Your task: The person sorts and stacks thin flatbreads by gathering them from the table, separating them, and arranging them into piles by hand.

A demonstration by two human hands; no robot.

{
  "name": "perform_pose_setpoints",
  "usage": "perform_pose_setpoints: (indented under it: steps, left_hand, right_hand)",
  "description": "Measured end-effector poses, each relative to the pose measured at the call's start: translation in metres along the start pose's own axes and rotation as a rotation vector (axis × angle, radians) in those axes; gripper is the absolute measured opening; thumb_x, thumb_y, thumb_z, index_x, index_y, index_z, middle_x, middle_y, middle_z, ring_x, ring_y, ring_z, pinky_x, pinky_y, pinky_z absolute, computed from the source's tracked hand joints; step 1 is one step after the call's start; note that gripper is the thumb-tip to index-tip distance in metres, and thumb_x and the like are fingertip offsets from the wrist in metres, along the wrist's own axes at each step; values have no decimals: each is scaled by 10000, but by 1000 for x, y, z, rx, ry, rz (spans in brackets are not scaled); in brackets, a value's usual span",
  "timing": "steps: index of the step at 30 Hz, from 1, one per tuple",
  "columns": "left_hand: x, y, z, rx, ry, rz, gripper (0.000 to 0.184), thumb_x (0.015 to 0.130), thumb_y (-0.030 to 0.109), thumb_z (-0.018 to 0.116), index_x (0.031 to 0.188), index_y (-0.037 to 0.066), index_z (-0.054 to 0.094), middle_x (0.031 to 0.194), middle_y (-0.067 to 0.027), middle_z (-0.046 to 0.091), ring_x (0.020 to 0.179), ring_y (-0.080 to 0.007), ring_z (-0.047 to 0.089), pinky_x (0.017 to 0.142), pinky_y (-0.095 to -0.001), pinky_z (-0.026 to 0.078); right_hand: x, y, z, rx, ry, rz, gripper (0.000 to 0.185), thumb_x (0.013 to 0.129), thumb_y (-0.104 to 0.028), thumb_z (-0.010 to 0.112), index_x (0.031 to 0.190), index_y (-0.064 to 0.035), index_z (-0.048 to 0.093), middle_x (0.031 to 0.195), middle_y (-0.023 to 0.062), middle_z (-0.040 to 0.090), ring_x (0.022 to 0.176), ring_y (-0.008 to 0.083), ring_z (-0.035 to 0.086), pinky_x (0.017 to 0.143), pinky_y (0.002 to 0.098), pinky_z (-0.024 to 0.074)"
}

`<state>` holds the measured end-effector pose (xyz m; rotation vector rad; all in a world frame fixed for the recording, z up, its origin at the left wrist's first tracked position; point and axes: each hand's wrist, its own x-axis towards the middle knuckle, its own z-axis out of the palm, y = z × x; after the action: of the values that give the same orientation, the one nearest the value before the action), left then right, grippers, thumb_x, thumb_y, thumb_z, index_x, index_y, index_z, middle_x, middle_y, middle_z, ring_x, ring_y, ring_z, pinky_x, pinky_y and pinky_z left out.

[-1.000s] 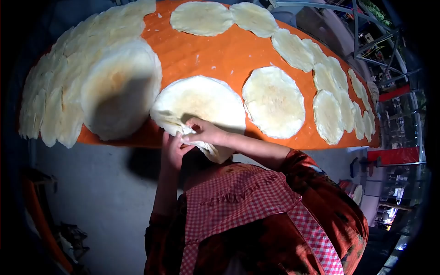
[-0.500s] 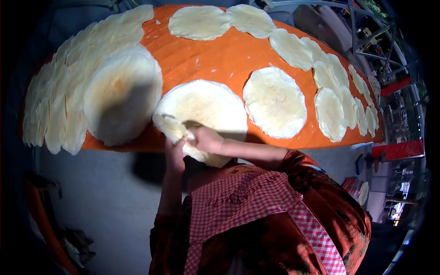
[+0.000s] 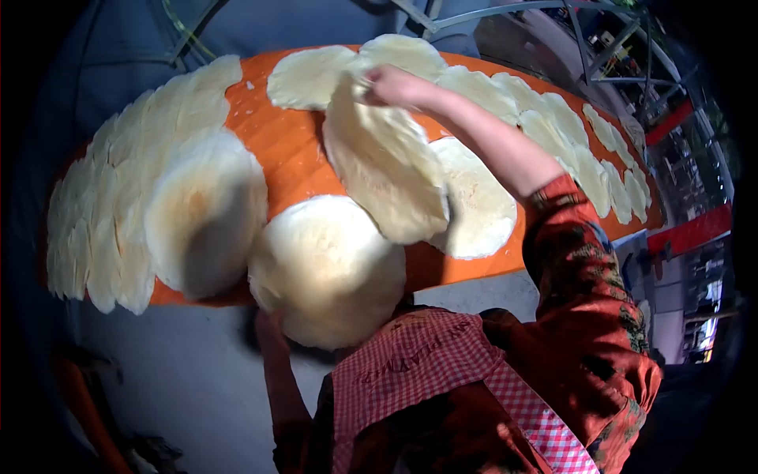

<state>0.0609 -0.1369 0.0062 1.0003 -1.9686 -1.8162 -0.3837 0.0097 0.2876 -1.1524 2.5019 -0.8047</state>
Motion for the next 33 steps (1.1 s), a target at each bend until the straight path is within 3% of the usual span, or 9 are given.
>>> perform_pose_setpoints:
  steps: [4, 7, 12, 16, 22, 28, 31, 32, 33]
  left_hand:
    - [-7, 48, 17, -249, 59, -102, 452, 783, 101, 528, 1219, -21, 515, 1118, -127, 597, 1020, -242, 571, 880, -352, 460]
    - [-18, 82, 24, -355, 59, -133, 453, 774, 61, 518, 1217, -30, 509, 1129, -137, 588, 1019, -252, 583, 867, -347, 484]
    - [-34, 147, 41, -291, 28, -29, 427, 776, 13, 523, 1200, -34, 526, 1098, -103, 604, 978, -195, 580, 836, -315, 474]
    - [-21, 199, 44, -85, 93, 101, 399, 752, -7, 555, 1151, -27, 570, 1080, -88, 614, 969, -176, 570, 862, -316, 458]
    - [15, 302, 47, 259, 87, 378, 350, 765, 95, 633, 1092, -32, 616, 1042, -124, 627, 940, -211, 567, 880, -321, 446]
    - [76, 272, 197, 930, -527, 1064, 386, 907, 41, 472, 1283, -40, 450, 1288, -205, 496, 1226, -298, 462, 1065, -358, 340]
    - [77, 165, 282, 993, -811, 1077, 206, 879, 113, 567, 1038, -18, 569, 1072, -207, 589, 1027, -358, 543, 968, -406, 409]
    - [74, 141, 307, 849, -721, 1537, 197, 841, 136, 637, 955, -8, 569, 959, -187, 597, 933, -339, 562, 867, -398, 457]
    - [46, 157, 339, 692, -965, 1180, 204, 817, 141, 675, 927, -2, 581, 954, -186, 602, 908, -328, 574, 798, -370, 475]
  right_hand:
    - [66, -27, -39, -68, 58, -184, 127, 823, -146, 666, 873, -29, 666, 719, 1, 611, 639, 112, 508, 618, 308, 450]
    - [75, -13, -79, 688, 95, 71, 198, 844, -88, 613, 959, 73, 632, 848, 127, 668, 727, 204, 652, 662, 343, 533]
    - [77, 142, -68, 662, 487, 112, 191, 817, -109, 604, 905, 57, 635, 762, 107, 641, 591, 206, 603, 574, 325, 502]
    - [-1, 254, 12, 311, 488, 653, 282, 763, -229, 695, 969, -55, 613, 768, 87, 586, 565, 212, 549, 424, 336, 463]
    - [-199, 242, 121, 1044, 461, 608, 158, 750, 69, 471, 675, -35, 563, 631, 95, 588, 510, 167, 554, 437, 291, 438]
    - [-340, 263, 138, 955, 258, 687, 172, 828, 45, 522, 959, -55, 571, 794, 32, 599, 653, 90, 584, 520, 229, 465]
    - [-418, 284, 142, 973, 261, 798, 182, 891, -131, 587, 1060, -65, 572, 901, 18, 619, 702, 84, 628, 540, 223, 481]
    - [-447, 292, 144, 1024, 335, 886, 184, 888, -131, 597, 1060, -67, 579, 899, 17, 629, 695, 84, 632, 537, 219, 489]
    - [-480, 306, 152, 1050, 434, 956, 143, 882, -124, 602, 1014, -70, 598, 848, 9, 634, 656, 79, 627, 504, 212, 488]
